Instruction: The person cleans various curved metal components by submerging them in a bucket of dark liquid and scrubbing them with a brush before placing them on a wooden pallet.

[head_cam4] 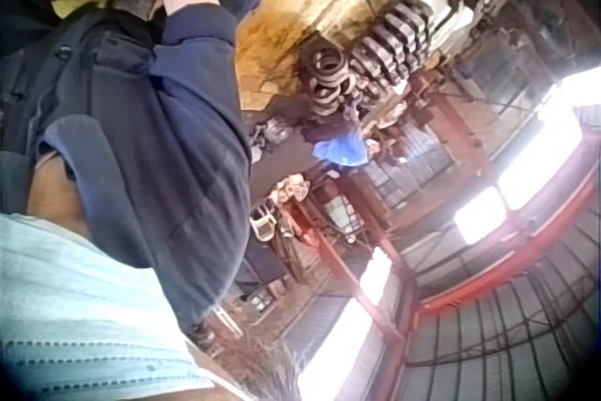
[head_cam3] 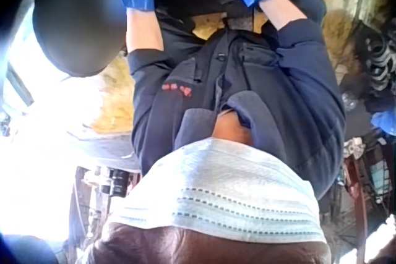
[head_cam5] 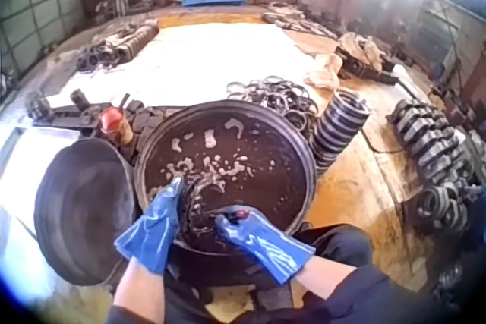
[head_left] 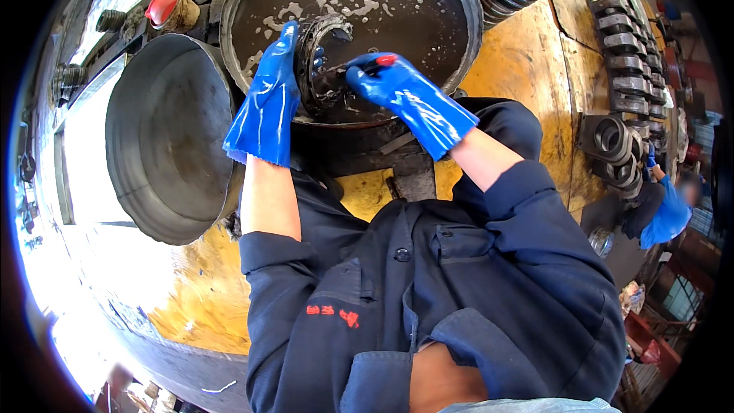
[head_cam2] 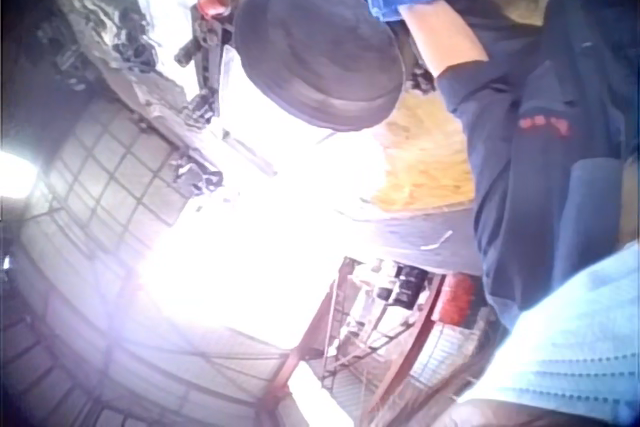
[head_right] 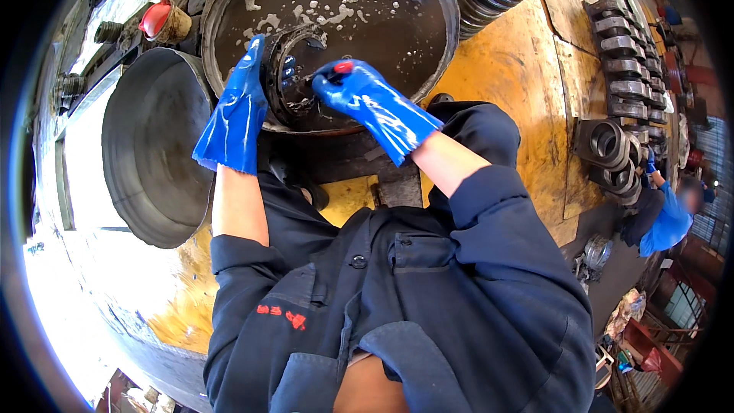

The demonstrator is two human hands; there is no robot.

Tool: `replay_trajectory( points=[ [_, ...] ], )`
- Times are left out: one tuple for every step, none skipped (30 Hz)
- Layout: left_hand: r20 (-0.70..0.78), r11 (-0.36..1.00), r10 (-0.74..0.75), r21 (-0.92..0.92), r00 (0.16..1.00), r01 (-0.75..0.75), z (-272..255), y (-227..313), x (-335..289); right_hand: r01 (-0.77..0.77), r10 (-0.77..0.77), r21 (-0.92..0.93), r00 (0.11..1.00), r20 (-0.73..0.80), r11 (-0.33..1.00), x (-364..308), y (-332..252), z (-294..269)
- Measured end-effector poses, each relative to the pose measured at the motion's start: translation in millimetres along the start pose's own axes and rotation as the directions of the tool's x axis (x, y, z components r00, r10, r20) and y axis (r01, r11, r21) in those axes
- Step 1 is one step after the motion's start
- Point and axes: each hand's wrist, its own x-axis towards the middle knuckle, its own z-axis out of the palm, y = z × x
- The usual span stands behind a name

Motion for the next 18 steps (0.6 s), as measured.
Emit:
replay_trajectory(
  points=[
    [-0.013, 0.999, -0.015, -0.032, 1.000, 0.015, -7.1, -1.1, -0.8, 0.059, -0.045, 0.156, 0.994, -0.095, 0.986, -8.8, -18.7, 0.4],
    [-0.025, 0.997, -0.027, -0.067, 0.999, 0.025, -15.0, -1.5, -1.5, 0.031, -0.008, 0.316, 0.997, -0.074, 0.948, -9.9, -24.5, -0.7],
    [-0.026, 0.995, -0.037, -0.095, 0.999, 0.035, -18.0, -1.2, -1.4, 0.105, -0.088, 0.364, 0.994, -0.062, 0.925, -11.4, -29.4, -2.9],
    [-0.027, 0.992, -0.049, -0.119, 0.998, 0.046, -20.0, -1.7, 0.5, 0.175, -0.168, 0.409, 0.984, -0.055, 0.895, -13.2, -40.0, -5.2],
    [-0.026, 0.988, -0.059, -0.143, 0.998, 0.055, -23.1, -2.6, 1.2, 0.167, -0.177, 0.371, 0.984, -0.007, 0.913, -16.7, -50.7, -5.3],
    [-0.028, 0.985, -0.071, -0.157, 0.997, 0.066, -22.3, -1.0, 2.1, 0.323, -0.327, 0.294, 0.944, -0.037, 0.900, -15.4, -52.1, 0.7],
    [-0.018, 0.982, -0.087, -0.169, 0.996, 0.082, -17.8, -0.3, 5.6, 0.433, -0.432, 0.215, 0.900, -0.055, 0.875, -13.7, -53.4, 6.3],
    [-0.011, 0.979, -0.102, -0.181, 0.995, 0.098, -13.6, -0.2, 8.2, 0.536, -0.533, 0.132, 0.844, -0.062, 0.834, -11.0, -54.7, 10.6],
    [-0.009, 0.976, -0.116, -0.188, 0.993, 0.112, -12.8, 1.1, 8.7, 0.616, -0.615, 0.044, 0.788, -0.029, 0.786, -3.1, -61.4, 8.8],
    [-0.061, 0.977, -0.144, -0.166, 0.988, 0.132, -12.5, 10.0, 2.2, 0.620, -0.620, 0.023, 0.784, 0.018, 0.784, 4.9, -78.7, 8.5],
    [0.061, 0.974, -0.042, -0.219, 0.997, 0.055, -31.8, -5.4, 15.9, 0.483, -0.495, 0.142, 0.867, 0.062, 0.864, 16.8, -84.6, 11.5],
    [-0.013, 0.950, -0.109, -0.295, 0.994, 0.101, -14.7, -2.9, 17.3, 0.313, -0.345, 0.230, 0.932, 0.110, 0.921, 30.6, -81.2, 4.0],
    [-0.034, 0.943, -0.141, -0.310, 0.989, 0.124, -8.6, -3.5, 15.3, 0.206, -0.236, 0.161, 0.951, 0.200, 0.965, 43.0, -88.9, -8.6],
    [-0.055, 0.934, -0.172, -0.327, 0.984, 0.145, -4.7, -2.3, 12.7, 0.197, -0.218, 0.118, 0.954, 0.207, 0.973, 52.2, -95.2, -16.4],
    [-0.081, 0.945, -0.171, -0.296, 0.982, 0.140, -3.1, -3.5, 16.4, 0.138, -0.163, 0.165, 0.975, 0.150, 0.977, 65.4, -91.8, -22.3],
    [-0.118, 0.955, -0.167, -0.267, 0.979, 0.130, -6.2, -6.4, 19.7, 0.085, -0.110, 0.224, 0.989, 0.099, 0.971, 79.1, -90.5, -23.6],
    [-0.154, 0.964, -0.161, -0.237, 0.975, 0.121, -10.5, -8.1, 22.7, 0.060, -0.078, 0.243, 0.995, 0.064, 0.968, 89.6, -87.8, -28.1],
    [-0.063, 0.960, -0.155, -0.244, 0.986, 0.135, 0.2, -7.9, 22.9, 0.042, -0.047, 0.242, 0.999, 0.018, 0.969, 93.4, -77.2, -44.2]
  ],
)
